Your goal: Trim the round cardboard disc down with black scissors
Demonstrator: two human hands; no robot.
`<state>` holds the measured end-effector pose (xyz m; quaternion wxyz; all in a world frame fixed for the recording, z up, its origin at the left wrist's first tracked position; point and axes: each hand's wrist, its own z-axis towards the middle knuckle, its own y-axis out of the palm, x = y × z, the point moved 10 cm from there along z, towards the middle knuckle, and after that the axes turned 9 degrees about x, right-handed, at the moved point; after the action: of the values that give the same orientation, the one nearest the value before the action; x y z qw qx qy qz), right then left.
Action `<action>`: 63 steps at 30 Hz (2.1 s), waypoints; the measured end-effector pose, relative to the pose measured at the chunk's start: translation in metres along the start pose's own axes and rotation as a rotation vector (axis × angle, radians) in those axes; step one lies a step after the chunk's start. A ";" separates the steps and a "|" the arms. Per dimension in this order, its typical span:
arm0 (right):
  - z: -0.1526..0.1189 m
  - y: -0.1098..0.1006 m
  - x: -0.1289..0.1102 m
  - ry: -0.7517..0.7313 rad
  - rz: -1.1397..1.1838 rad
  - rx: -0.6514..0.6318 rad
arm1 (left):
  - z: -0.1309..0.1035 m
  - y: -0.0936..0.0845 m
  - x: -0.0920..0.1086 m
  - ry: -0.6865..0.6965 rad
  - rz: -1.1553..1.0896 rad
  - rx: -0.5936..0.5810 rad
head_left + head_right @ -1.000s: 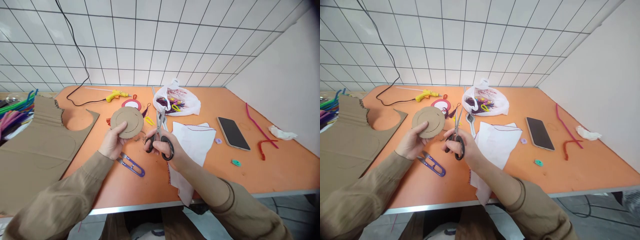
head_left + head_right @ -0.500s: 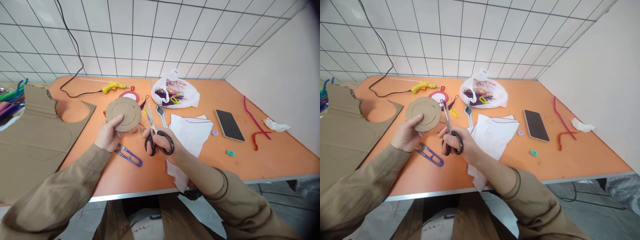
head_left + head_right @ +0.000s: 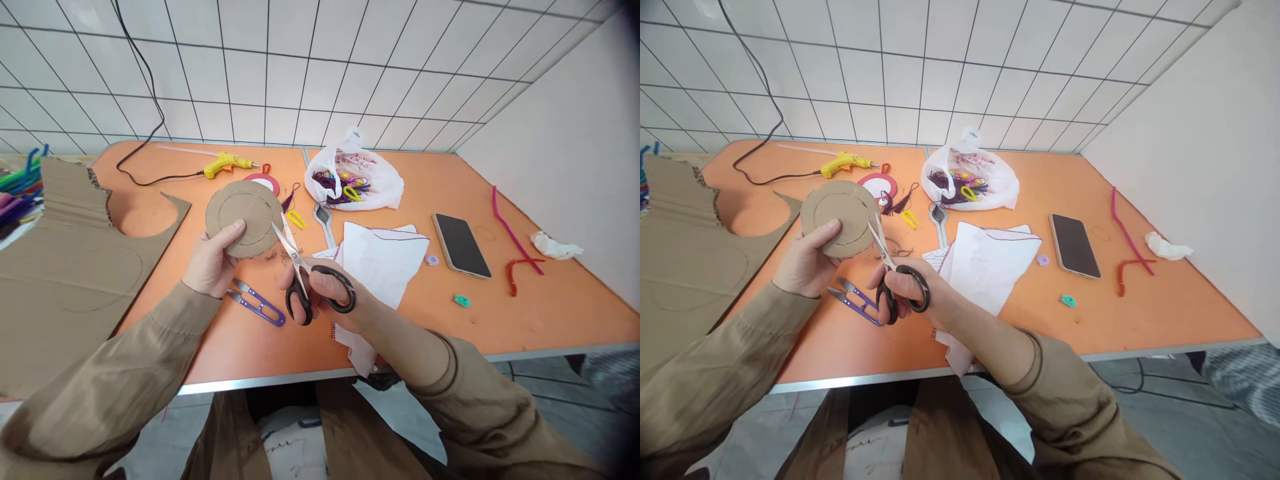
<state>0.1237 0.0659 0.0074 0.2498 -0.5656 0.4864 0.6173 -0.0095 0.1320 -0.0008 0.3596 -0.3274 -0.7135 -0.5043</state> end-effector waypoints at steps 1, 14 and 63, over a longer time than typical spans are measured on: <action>0.000 0.000 0.000 0.004 -0.002 -0.001 | 0.000 -0.001 0.001 0.008 0.004 0.007; -0.002 0.004 0.007 0.063 0.031 -0.036 | 0.000 -0.002 0.005 0.068 -0.005 0.010; 0.005 -0.003 0.010 0.044 -0.196 0.102 | -0.012 0.001 -0.020 -0.012 -0.138 0.008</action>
<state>0.1215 0.0691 -0.0039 0.3268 -0.6105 0.4647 0.5518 0.0039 0.1185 -0.0142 0.3209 -0.2788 -0.7386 -0.5232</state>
